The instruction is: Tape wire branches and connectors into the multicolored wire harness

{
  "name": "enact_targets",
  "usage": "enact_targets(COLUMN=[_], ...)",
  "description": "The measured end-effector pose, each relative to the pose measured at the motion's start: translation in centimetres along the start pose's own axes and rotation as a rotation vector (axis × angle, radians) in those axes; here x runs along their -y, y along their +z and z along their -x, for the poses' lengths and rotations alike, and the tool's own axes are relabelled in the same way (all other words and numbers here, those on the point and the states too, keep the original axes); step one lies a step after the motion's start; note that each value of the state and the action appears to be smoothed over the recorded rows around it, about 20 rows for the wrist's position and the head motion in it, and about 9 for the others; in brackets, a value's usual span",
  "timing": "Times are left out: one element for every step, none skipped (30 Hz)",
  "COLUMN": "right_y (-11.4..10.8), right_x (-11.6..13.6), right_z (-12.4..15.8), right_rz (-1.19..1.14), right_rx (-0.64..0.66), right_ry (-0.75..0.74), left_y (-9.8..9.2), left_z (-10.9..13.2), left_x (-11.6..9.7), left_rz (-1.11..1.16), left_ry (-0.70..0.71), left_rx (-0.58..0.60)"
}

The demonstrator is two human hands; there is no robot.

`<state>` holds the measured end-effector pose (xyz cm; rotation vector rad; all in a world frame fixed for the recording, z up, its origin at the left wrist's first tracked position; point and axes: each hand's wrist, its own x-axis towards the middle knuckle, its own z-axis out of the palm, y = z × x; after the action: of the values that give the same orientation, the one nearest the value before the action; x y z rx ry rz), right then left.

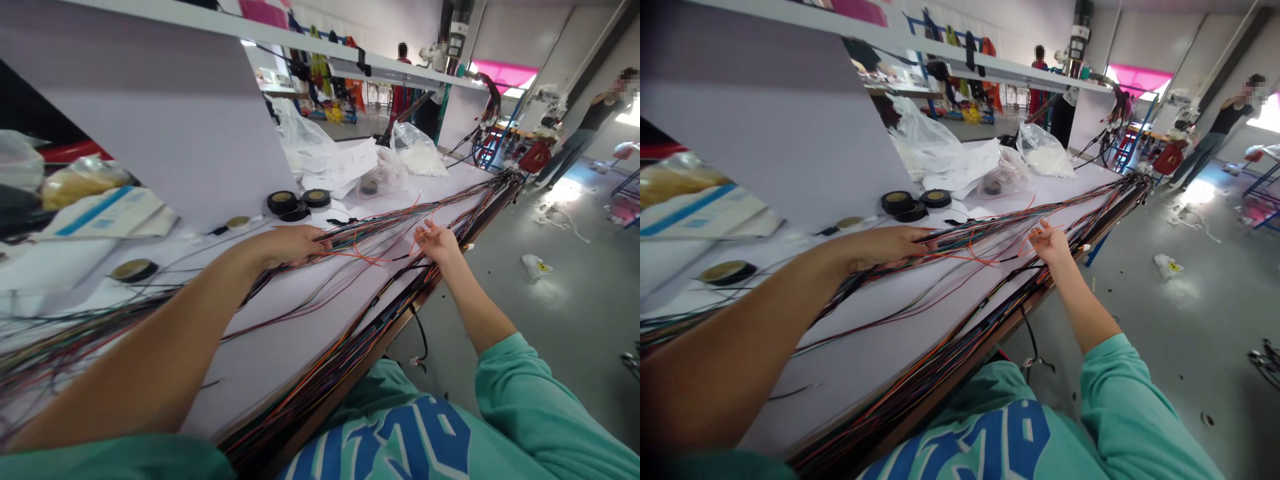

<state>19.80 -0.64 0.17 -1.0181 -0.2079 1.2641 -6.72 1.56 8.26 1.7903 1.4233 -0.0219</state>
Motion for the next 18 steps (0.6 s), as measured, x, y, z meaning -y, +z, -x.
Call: enact_targets(right_y=[-0.1, -0.3, -0.4, -0.6, -0.7, -0.7, -0.7, -0.6, -0.5, -0.4, -0.3, -0.2, -0.2, -0.1, -0.1, -0.1, 0.0, 0.1], right_x=[-0.1, -0.1, -0.2, -0.3, -0.3, -0.3, -0.2, -0.1, 0.1, 0.2, 0.3, 0.4, 0.5, 0.5, 0.6, 0.6, 0.7, 0.8], right_z=[-0.2, -0.4, -0.8, -1.2, -1.8, -2.4, -3.1, -3.8, -4.5, -5.2, -5.9, -6.6, -7.1, -7.6, -8.1, -8.5, -8.8, -9.1], right_rz=[0.005, 0.014, 0.030, 0.047, 0.063, 0.078, 0.090, 0.101, 0.112, 0.125, 0.144, 0.165, 0.188, 0.209, 0.228, 0.243, 0.256, 0.268], right_rx=[0.007, 0.001, -0.017, -0.043, -0.069, -0.093, -0.113, -0.127, -0.136, -0.139, -0.140, -0.138, -0.135, -0.131, -0.125, -0.116, -0.103, -0.083], right_ry=[-0.026, -0.057, -0.089, -0.115, -0.134, -0.146, -0.152, -0.152, -0.148, -0.140, -0.133, -0.125, -0.119, -0.116, -0.118, -0.127, -0.142, -0.164], left_y=[0.0, 0.0, 0.0, 0.1, 0.1, 0.2, 0.3, 0.4, 0.4, 0.5, 0.5, 0.5, 0.4, 0.4, 0.4, 0.3, 0.3, 0.3], left_z=[0.0, 0.0, 0.0, 0.0, 0.0, 0.0, 0.0, 0.0, 0.0, 0.0, 0.0, 0.0, 0.0, 0.0, 0.0, 0.0, 0.0, -0.1], left_x=[-0.1, -0.1, -0.1, -0.1, -0.1, 0.0, 0.0, 0.1, 0.2, 0.3, 0.4, 0.5, 0.6, 0.6, 0.7, 0.7, 0.8, 0.9], left_rz=[-0.001, -0.001, 0.005, 0.014, 0.026, 0.037, 0.042, 0.037, 0.026, 0.012, -0.001, -0.013, -0.024, -0.034, -0.042, -0.049, -0.053, -0.056], left_ry=[-0.005, -0.008, -0.011, -0.017, -0.021, -0.023, -0.023, -0.019, -0.012, -0.003, 0.008, 0.017, 0.022, 0.024, 0.025, 0.026, 0.027, 0.026], left_rx=[-0.003, -0.006, -0.006, -0.010, -0.015, -0.020, -0.024, -0.026, -0.024, -0.019, -0.010, -0.002, 0.004, 0.008, 0.010, 0.012, 0.015, 0.020])
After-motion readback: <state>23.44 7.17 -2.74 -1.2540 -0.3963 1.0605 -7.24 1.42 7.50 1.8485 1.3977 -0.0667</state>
